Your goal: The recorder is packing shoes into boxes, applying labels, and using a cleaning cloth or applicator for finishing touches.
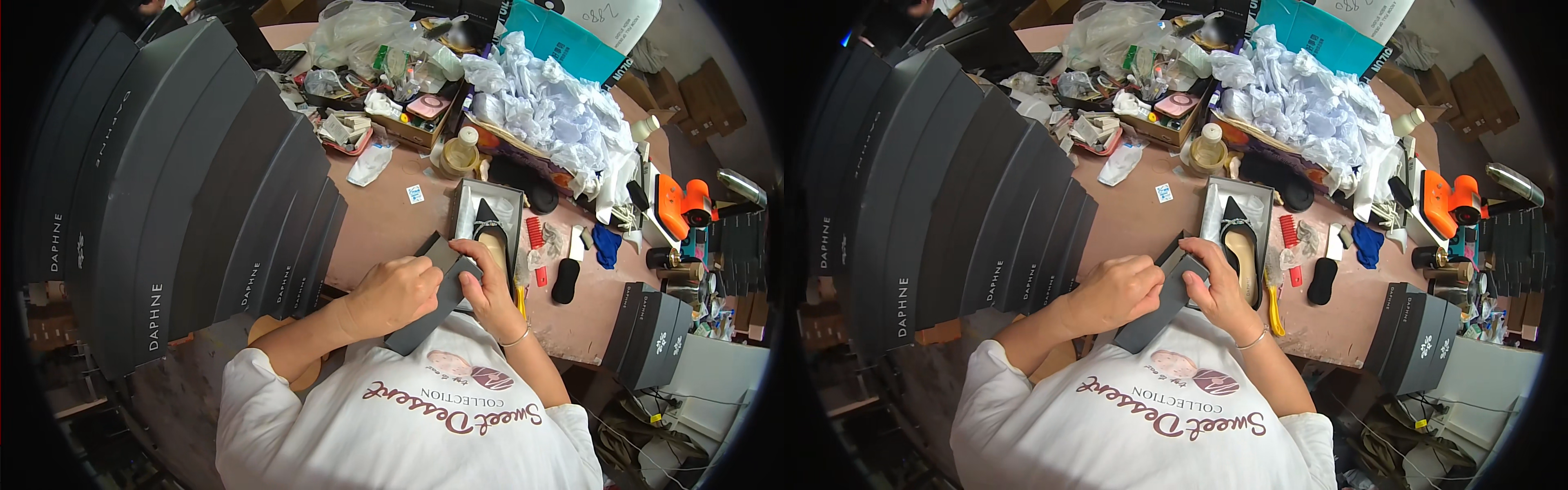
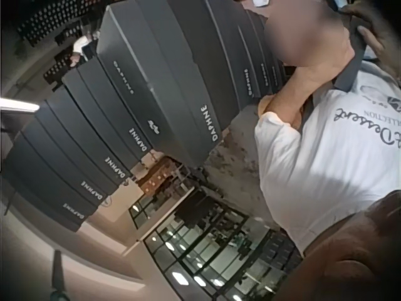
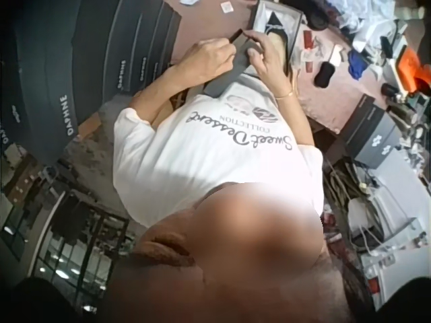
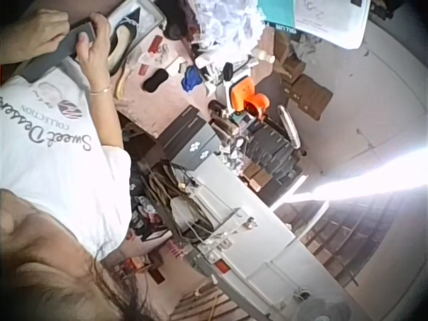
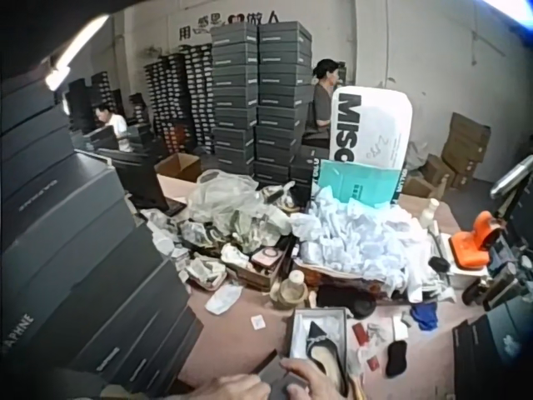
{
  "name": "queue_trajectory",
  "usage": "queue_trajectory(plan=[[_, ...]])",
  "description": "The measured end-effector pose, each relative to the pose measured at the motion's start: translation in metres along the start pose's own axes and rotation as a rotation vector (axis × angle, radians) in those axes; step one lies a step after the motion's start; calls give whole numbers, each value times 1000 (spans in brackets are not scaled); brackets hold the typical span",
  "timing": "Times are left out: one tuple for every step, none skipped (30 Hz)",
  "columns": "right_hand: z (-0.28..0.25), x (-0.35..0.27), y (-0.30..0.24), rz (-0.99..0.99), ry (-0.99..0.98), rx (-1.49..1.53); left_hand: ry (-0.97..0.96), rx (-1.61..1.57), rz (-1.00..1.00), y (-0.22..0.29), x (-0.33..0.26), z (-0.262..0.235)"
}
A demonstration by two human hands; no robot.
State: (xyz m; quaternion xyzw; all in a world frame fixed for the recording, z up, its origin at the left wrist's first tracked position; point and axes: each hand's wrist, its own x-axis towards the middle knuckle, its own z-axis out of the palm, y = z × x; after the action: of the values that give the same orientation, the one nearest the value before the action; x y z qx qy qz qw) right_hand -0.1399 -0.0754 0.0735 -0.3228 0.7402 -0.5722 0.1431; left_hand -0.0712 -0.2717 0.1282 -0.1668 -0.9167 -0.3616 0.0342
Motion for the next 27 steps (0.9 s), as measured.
queue_trajectory(plan=[[2,0,0,4,3,1,-9,18,13,0,1,-1],[2,1,-1,7,7,-3,-11,18,7,0,3,-2],[1,1,-2,9,10,-7,-12,18,2,-1,4,-2],[0,2,-2,12,5,-13,-13,18,-4,-1,5,-3],[-1,3,-2,14,1,-18,0,-1,-14,-2,7,-2],[-2,4,-3,16,-3,-23,13,-19,-25,-3,8,-1],[-2,5,-2,-1,-15,-25,26,-37,-36,-5,8,1],[-3,5,-1,-19,-28,-27,49,39,-68,-14,9,3],[-4,5,-1,-35,-43,-32,74,112,-100,-27,9,6],[-3,3,-1,-30,-41,-14,99,185,-132,-34,7,5],[-1,-1,-1,-23,-31,0,55,41,-176,-36,5,2],[0,-2,-1,-15,-21,15,9,-104,-218,-38,3,-3],[-1,0,-1,-19,-17,7,-40,-248,-259,-37,3,-8],[-1,1,0,-19,-20,0,-79,-297,-270,-32,3,-11],[-1,1,0,-18,-22,-7,-56,-349,-255,-30,3,-7],[-1,0,0,-17,-33,-3,-33,-400,-240,-27,2,-1],[-1,1,0,-20,-46,0,-6,-450,-222,-24,2,3],[-2,2,-1,-24,-58,2,-5,-473,-216,-21,4,4],[-2,1,-1,-26,-57,-7,-7,-467,-218,-20,7,5],[-2,0,-2,-29,-57,-14,-10,-460,-222,-20,10,5],[-3,0,-3,-32,-57,-21,-12,-452,-226,-20,13,6],[-4,1,-3,-47,-60,-26,-17,-489,-232,-20,17,7],[-4,1,-2,-62,-66,-39,-22,-525,-237,-20,19,9],[-3,2,-1,-77,-74,-52,-27,-560,-244,-20,22,10],[-3,2,-1,-92,-82,-65,-59,-577,-262,-20,24,9],[-2,2,-2,-88,-82,-62,-92,-591,-282,-20,26,5],[-1,1,-4,-83,-83,-59,-125,-604,-303,-20,27,2]])
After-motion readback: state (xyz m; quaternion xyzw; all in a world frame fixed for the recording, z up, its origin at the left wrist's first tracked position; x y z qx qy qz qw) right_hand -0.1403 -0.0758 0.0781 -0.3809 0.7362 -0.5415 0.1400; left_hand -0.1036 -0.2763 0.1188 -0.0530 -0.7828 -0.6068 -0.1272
